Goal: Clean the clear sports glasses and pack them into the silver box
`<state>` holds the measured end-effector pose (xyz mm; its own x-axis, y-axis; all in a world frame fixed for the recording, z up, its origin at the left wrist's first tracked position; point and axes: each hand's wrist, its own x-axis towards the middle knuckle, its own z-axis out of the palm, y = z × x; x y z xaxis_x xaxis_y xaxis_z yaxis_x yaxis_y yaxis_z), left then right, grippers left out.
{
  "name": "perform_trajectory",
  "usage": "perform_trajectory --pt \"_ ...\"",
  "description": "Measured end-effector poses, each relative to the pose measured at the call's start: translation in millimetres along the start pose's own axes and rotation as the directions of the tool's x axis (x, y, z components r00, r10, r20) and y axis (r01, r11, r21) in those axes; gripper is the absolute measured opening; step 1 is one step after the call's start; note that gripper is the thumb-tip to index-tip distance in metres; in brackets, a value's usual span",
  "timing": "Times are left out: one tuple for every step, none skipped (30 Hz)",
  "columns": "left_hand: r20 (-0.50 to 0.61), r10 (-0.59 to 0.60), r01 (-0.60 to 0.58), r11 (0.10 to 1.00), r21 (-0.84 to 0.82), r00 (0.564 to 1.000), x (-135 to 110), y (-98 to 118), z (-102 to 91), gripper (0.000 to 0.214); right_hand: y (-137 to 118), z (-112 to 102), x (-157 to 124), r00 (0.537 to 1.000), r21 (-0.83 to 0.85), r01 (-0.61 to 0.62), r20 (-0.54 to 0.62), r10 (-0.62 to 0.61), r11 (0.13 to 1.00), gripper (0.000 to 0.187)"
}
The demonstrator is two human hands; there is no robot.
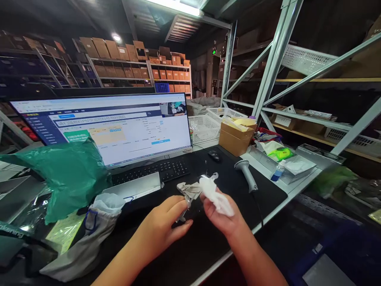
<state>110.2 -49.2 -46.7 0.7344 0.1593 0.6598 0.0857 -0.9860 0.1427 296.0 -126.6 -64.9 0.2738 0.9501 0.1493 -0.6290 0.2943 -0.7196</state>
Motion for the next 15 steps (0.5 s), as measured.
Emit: perform_trajectory --pt "-0.011 -0.010 0.010 1.000 -0.007 1.000 -0.2 0.1 0.2 0.020 -2.3 -4.2 -0.9 1.000 0.027 -0.027 -0.011 0.027 0.999 0.018" --pt "-0.021 -0.030 0.030 0.999 -0.017 0.999 -0.3 0.5 0.7 0.021 -3.0 -7.9 -2.3 0.997 0.057 -0.068 -0.024 0.069 0.996 0.015" --pt "-0.037 -0.059 0.058 0.998 -0.029 0.998 -0.4 1.0 1.5 0.021 -2.4 -10.8 -4.3 0.991 0.099 -0.120 -0.043 0.124 0.988 0.013" --pt "-0.057 -0.091 0.089 0.995 -0.044 0.994 -0.5 1.5 2.6 0.021 -0.8 -12.9 -6.5 0.984 0.129 -0.153 -0.075 0.163 0.980 0.015" --pt "-0.080 -0.127 0.122 0.991 -0.062 0.989 -0.6 1.9 3.9 0.022 1.1 -14.2 -8.9 0.975 0.152 -0.172 -0.115 0.191 0.973 0.019" --pt "-0.103 -0.165 0.157 0.984 -0.081 0.981 -0.7 1.9 5.2 0.023 2.8 -15.0 -11.1 0.966 0.164 -0.179 -0.158 0.205 0.970 0.025" --pt "-0.132 -0.209 0.197 0.975 -0.102 0.969 -0.8 1.4 6.5 0.024 3.7 -15.5 -13.1 0.959 0.162 -0.170 -0.199 0.201 0.972 0.029" --pt "-0.166 -0.259 0.240 0.963 -0.125 0.951 -1.0 0.2 7.4 0.025 3.6 -16.0 -15.0 0.956 0.142 -0.150 -0.232 0.180 0.978 0.032" --pt "-0.202 -0.315 0.287 0.945 -0.157 0.927 -1.2 -1.7 7.6 0.025 2.5 -16.6 -17.0 0.956 0.103 -0.124 -0.254 0.146 0.987 0.033" --pt "-0.232 -0.373 0.331 0.922 -0.203 0.898 -1.4 -4.5 7.0 0.024 0.2 -17.8 -19.3 0.959 0.045 -0.093 -0.266 0.101 0.995 0.033" --pt "-0.247 -0.429 0.364 0.892 -0.268 0.869 -1.6 -7.9 5.2 0.023 -3.0 -19.9 -22.3 0.962 -0.029 -0.053 -0.271 0.043 0.998 0.033" --pt "-0.245 -0.479 0.381 0.854 -0.354 0.843 -1.7 -11.7 2.3 0.022 -6.9 -23.3 -26.3 0.961 -0.112 -0.002 -0.275 -0.029 0.994 0.033" --pt "-0.225 -0.523 0.385 0.802 -0.457 0.822 -1.6 -15.6 -1.6 0.024 -11.2 -28.0 -31.4 0.954 -0.201 0.058 -0.279 -0.114 0.978 0.032" --pt "-0.189 -0.563 0.378 0.731 -0.568 0.805 -1.2 -19.2 -6.4 0.028 -15.6 -34.2 -37.3 0.935 -0.289 0.122 -0.287 -0.208 0.950 0.031" --pt "-0.141 -0.598 0.363 0.639 -0.678 0.789 -0.5 -22.1 -11.5 0.033 -19.7 -41.4 -43.6 0.902 -0.373 0.182 -0.304 -0.305 0.910 0.029"
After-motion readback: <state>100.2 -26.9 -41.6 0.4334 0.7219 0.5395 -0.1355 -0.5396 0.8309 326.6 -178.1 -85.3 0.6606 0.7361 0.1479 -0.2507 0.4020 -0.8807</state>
